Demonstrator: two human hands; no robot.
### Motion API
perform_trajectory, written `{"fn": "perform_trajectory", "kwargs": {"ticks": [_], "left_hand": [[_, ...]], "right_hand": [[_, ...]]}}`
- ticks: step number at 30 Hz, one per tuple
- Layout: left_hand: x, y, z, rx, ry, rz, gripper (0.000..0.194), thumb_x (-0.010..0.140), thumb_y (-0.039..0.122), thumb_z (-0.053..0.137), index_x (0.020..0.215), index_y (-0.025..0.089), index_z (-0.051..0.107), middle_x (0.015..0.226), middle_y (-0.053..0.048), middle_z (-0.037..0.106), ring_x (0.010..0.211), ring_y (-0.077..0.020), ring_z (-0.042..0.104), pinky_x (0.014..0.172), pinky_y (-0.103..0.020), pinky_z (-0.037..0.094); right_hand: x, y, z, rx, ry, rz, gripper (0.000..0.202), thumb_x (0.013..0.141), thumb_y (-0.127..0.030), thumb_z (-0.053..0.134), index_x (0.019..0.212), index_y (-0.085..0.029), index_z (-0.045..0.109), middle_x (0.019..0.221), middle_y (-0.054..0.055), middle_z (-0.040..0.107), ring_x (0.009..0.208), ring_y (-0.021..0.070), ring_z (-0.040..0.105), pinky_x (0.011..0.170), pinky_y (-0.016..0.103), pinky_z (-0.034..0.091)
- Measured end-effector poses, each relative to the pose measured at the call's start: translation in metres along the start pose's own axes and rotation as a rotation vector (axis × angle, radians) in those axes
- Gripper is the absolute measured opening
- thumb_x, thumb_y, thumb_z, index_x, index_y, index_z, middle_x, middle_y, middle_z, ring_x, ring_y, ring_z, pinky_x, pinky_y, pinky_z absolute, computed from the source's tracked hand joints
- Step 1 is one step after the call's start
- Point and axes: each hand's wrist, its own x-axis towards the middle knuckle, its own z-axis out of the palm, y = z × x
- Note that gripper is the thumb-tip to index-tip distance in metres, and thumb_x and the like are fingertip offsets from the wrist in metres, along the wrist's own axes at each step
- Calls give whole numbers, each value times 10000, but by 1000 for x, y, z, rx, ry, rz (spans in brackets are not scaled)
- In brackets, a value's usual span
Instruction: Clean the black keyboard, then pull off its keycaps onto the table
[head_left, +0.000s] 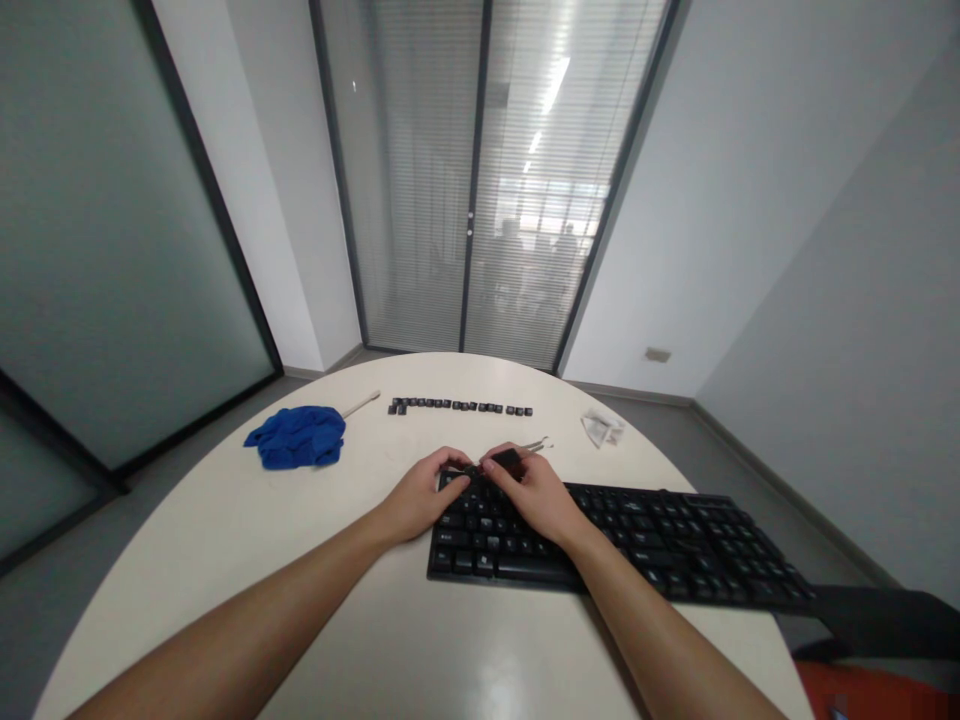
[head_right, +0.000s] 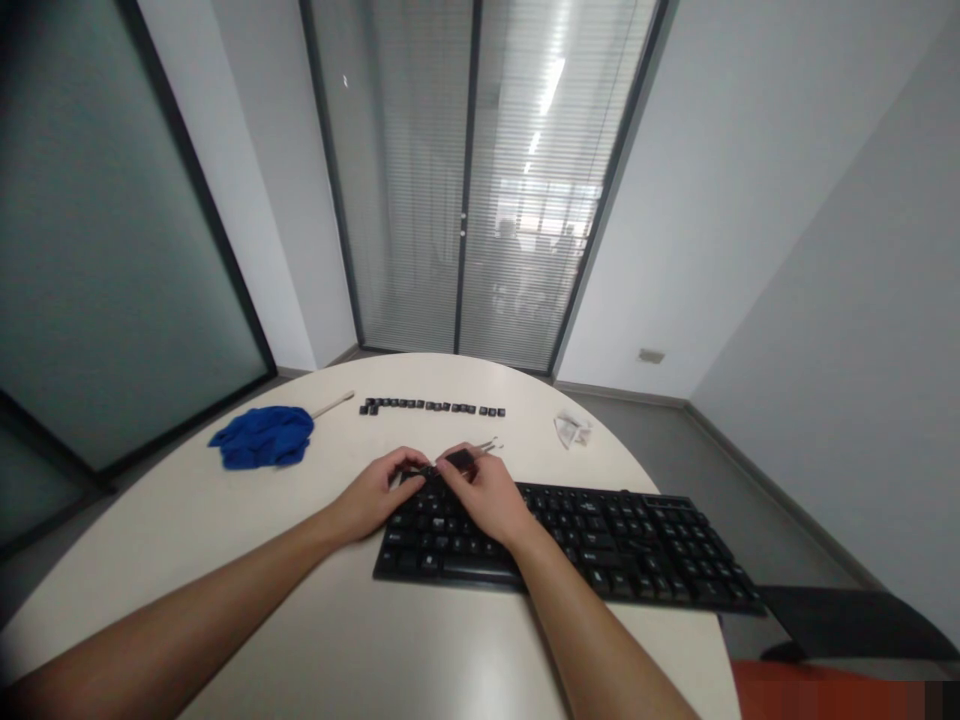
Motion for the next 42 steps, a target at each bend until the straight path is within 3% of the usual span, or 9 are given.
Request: {"fn": "perform_trajectory", "kwargs": {"ticks": [15, 26, 42], "left_hand": [[3, -8, 2, -164, 33, 5, 224, 841, 240, 615, 1055, 182, 584, 1027, -44, 662, 981, -191, 612, 938, -370, 446], [3, -5, 2, -202, 29, -24, 190, 825, 222, 632, 1007, 170, 606, 999, -49, 684, 969, -188, 632, 931, -364, 466], [2, -5, 2, -135, 31, -12, 177, 833, 226, 611, 1002, 177, 618, 988, -44, 685, 950, -186, 634, 917, -356, 467]], "right_hand": [[-1, -2, 0, 10, -8, -32, 275, 921, -381, 546, 1092, -222, 691, 1059, 50, 716, 936, 207, 653, 821, 340, 503], [0, 0, -1, 39, -20, -2, 294, 919, -380, 551, 1118, -206, 680, 1017, 50, 721, 920, 205, 655, 855, 340, 490], [0, 2, 0, 46, -17, 4, 251, 908, -376, 565, 1048, -197, 672, 934, 38, 711, 811, 179, 642, 769, 305, 482]]}}
